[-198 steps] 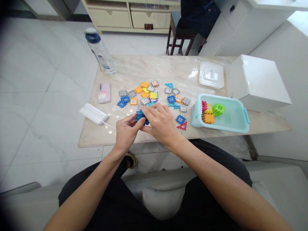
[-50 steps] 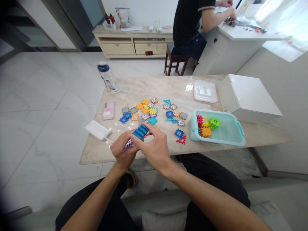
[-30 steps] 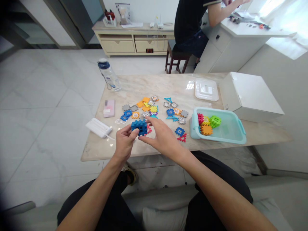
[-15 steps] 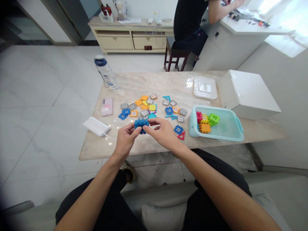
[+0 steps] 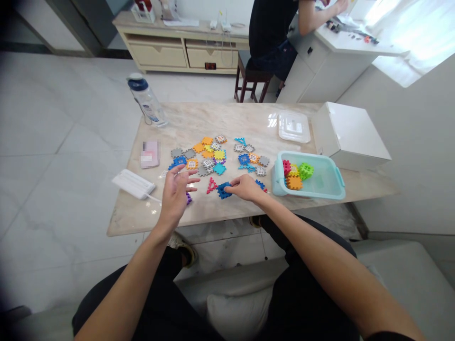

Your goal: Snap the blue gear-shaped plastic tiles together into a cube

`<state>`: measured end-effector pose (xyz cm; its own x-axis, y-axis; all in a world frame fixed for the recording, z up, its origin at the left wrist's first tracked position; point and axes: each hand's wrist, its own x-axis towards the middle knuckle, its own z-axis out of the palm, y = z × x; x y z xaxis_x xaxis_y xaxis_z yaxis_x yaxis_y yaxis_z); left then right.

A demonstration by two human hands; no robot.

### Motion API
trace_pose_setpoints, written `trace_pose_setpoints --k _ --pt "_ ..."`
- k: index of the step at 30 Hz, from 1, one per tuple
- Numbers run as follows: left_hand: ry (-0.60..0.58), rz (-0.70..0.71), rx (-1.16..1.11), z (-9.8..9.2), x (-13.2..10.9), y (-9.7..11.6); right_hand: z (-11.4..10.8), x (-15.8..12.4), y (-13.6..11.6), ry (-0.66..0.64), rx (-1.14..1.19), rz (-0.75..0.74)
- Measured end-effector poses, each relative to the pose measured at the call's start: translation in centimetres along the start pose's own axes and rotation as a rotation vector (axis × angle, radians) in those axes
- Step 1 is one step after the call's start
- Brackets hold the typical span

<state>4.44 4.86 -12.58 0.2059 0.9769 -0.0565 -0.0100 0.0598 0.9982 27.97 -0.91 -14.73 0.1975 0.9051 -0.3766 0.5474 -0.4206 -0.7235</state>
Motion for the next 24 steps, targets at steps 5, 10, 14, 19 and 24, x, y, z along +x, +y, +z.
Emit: trace_pose_setpoints --k 5,10,14,19,24 --pt "0.062 -0.076 -0.087 -0.7 0.4 0.7 0.8 1.0 1.5 -0.043 -0.116 0.120" --pt "0.078 -0.104 -0.117 -1.0 0.3 1.1 0.9 1.5 1.9 -0.079 -0.178 0.156" --pt "0.081 -0.103 -0.123 -1.1 0.2 1.5 0.8 1.7 2.1 -0.057 -0.237 0.172" --pt "0.093 -0.080 -0.125 -1.3 0.2 1.9 0.6 1.8 2.5 -0.058 -0.281 0.152" --pt "0.101 -0.079 -0.113 -1.5 0.4 1.9 0.2 1.9 2.6 -0.088 -0.274 0.145"
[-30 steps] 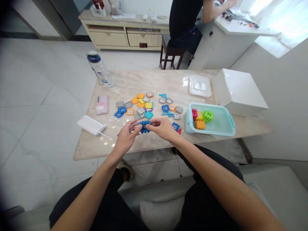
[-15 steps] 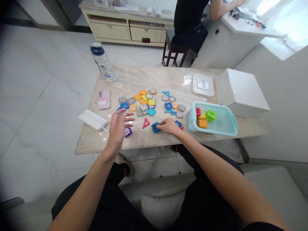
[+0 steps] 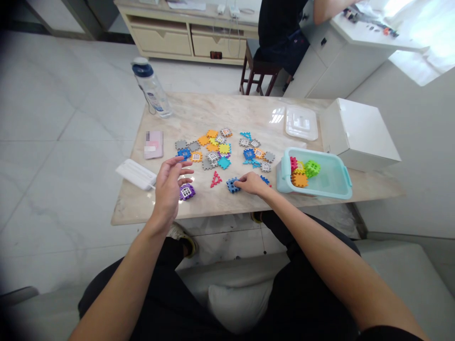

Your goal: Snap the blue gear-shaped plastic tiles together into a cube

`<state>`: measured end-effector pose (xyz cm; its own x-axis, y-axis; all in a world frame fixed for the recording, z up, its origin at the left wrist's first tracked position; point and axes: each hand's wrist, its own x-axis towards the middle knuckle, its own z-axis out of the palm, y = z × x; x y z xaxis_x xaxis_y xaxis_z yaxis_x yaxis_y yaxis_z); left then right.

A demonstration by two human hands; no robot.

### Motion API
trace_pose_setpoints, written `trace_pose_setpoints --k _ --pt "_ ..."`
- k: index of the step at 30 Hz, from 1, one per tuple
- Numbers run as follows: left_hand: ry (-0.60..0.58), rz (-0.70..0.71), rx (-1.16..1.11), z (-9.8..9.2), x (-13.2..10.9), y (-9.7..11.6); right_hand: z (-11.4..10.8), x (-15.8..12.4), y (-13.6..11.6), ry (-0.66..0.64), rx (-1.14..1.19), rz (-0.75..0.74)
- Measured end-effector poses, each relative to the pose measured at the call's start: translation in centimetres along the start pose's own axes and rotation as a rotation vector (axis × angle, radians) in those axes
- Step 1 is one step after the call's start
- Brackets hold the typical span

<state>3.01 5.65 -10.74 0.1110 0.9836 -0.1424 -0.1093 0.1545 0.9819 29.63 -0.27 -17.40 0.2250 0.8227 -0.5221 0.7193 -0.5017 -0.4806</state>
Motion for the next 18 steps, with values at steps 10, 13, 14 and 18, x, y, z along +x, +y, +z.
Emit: trace_pose_setpoints --k 10,13,14,18 --pt "0.014 -0.021 -0.004 -0.1 0.8 0.2 -0.1 -1.1 -1.6 0.073 -0.099 0.028" --pt "0.010 -0.026 0.006 0.0 1.0 0.2 -1.4 -1.7 -2.3 0.091 -0.116 -0.007" --pt "0.010 -0.029 0.012 0.0 1.1 0.2 -2.1 -2.0 -2.5 0.093 -0.114 -0.037" --pt "0.015 -0.021 0.050 0.2 1.3 0.0 -4.2 -3.6 -4.0 0.107 -0.171 -0.096"
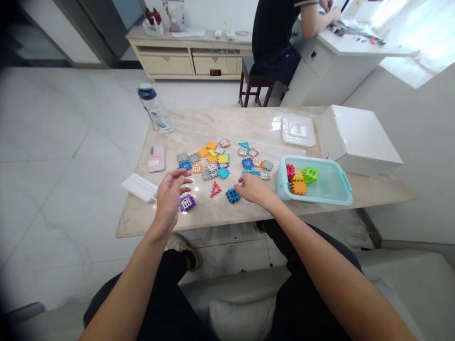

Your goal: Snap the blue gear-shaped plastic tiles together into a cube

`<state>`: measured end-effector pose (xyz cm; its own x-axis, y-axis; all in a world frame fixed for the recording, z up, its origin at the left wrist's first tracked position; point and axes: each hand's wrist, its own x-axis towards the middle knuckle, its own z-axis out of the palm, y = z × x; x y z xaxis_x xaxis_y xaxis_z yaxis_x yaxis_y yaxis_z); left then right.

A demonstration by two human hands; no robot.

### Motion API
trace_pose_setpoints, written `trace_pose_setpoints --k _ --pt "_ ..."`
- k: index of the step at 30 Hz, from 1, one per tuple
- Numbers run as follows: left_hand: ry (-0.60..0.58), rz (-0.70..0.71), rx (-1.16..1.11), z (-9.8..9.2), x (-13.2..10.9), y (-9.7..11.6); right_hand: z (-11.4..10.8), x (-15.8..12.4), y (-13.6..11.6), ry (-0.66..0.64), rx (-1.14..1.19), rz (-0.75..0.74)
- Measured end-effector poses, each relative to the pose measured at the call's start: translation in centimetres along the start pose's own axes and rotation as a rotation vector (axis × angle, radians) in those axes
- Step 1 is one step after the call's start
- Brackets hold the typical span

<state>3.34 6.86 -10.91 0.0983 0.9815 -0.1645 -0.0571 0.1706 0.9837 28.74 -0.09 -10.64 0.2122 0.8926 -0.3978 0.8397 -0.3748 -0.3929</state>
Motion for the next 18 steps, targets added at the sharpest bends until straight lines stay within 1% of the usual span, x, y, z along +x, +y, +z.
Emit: trace_pose_setpoints --k 3,4,6,8,11,14,16,18 --pt "-0.005 0.014 0.016 0.1 0.1 -0.3 -0.5 -0.8 -1.5 0.091 -0.164 0.009" --pt "-0.007 0.013 0.022 0.1 0.1 -0.4 -0.3 -0.9 -2.0 0.126 -0.229 -0.003" --pt "-0.019 -0.012 0.040 0.1 0.2 -0.5 0.5 -0.7 -2.9 0.151 -0.331 -0.065" --pt "-0.031 -0.033 0.051 0.1 0.3 -0.6 1.3 -0.2 -3.7 0.150 -0.346 -0.095" --pt "-0.044 -0.012 0.047 -0.1 0.0 -0.3 2.3 0.6 -4.6 0.155 -0.339 -0.098" --pt "-0.058 0.049 0.094 -1.1 -0.3 0.1 2.8 1.6 -5.9 0.146 -0.332 -0.122" --pt "-0.070 0.137 0.225 -2.2 -0.4 0.4 3.0 2.7 -7.1 0.132 -0.307 -0.132" --pt "-0.065 0.239 0.407 -3.4 -0.4 0.8 3.3 4.1 -8.6 0.121 -0.294 -0.130"
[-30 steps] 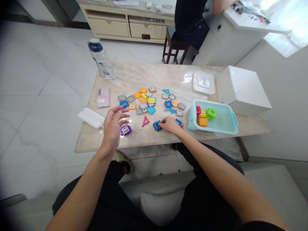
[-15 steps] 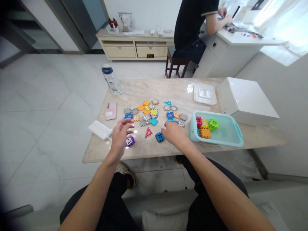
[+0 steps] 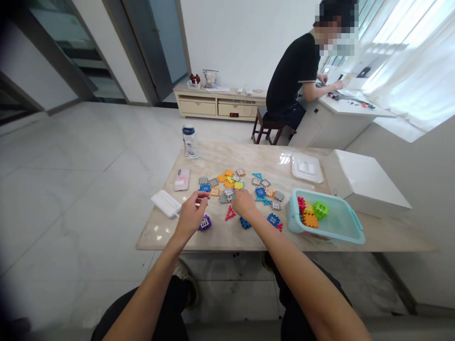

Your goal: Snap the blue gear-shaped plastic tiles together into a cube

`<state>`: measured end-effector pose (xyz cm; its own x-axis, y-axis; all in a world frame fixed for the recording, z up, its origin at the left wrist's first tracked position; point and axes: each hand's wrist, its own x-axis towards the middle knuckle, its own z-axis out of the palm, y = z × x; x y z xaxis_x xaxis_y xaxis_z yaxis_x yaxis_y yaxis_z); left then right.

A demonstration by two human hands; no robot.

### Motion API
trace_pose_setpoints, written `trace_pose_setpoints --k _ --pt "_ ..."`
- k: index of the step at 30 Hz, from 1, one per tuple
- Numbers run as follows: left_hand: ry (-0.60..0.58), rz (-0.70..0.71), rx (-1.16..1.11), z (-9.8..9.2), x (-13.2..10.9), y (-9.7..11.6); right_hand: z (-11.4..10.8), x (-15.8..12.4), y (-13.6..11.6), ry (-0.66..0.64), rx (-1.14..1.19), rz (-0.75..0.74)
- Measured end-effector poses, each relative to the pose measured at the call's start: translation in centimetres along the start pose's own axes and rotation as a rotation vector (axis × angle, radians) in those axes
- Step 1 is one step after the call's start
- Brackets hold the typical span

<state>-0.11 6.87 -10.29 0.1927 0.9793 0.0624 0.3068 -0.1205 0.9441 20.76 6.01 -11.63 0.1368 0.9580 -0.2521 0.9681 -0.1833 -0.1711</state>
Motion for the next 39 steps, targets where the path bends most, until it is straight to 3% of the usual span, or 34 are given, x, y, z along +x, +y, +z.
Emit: trace_pose_setpoints --k 5,9,16,19,22,26,29,35,39 --pt "0.061 0.158 0.314 -1.7 -0.1 -0.3 0.4 3.3 -2.3 -0.011 -0.022 -0.002" --pt "0.028 0.248 0.415 -1.2 -0.3 -0.5 1.3 4.6 -2.9 -0.017 -0.080 -0.009" --pt "-0.042 0.257 0.444 -0.1 -0.5 -0.6 1.9 4.8 -3.1 -0.032 -0.051 -0.095" --pt "-0.038 0.204 0.425 0.0 -0.4 -0.6 0.3 3.5 -2.4 0.002 0.010 -0.121" --pt "-0.056 0.102 0.303 0.3 -0.5 -0.7 -1.4 0.5 -1.3 0.108 0.164 -0.143" --pt "-0.220 -0.096 -0.029 1.5 -1.0 -1.3 -2.1 -5.1 -0.5 0.214 0.462 -0.195" --pt "-0.300 -0.208 -0.223 3.1 -1.2 -1.5 -1.8 -7.9 -1.0 0.220 0.530 -0.230" --pt "-0.319 -0.233 -0.363 6.3 0.0 -0.8 -2.1 -8.0 -0.5 0.214 0.489 -0.228" --pt "-0.335 -0.316 -0.413 7.0 0.5 -0.8 -2.8 -7.5 1.0 0.167 0.481 -0.275"
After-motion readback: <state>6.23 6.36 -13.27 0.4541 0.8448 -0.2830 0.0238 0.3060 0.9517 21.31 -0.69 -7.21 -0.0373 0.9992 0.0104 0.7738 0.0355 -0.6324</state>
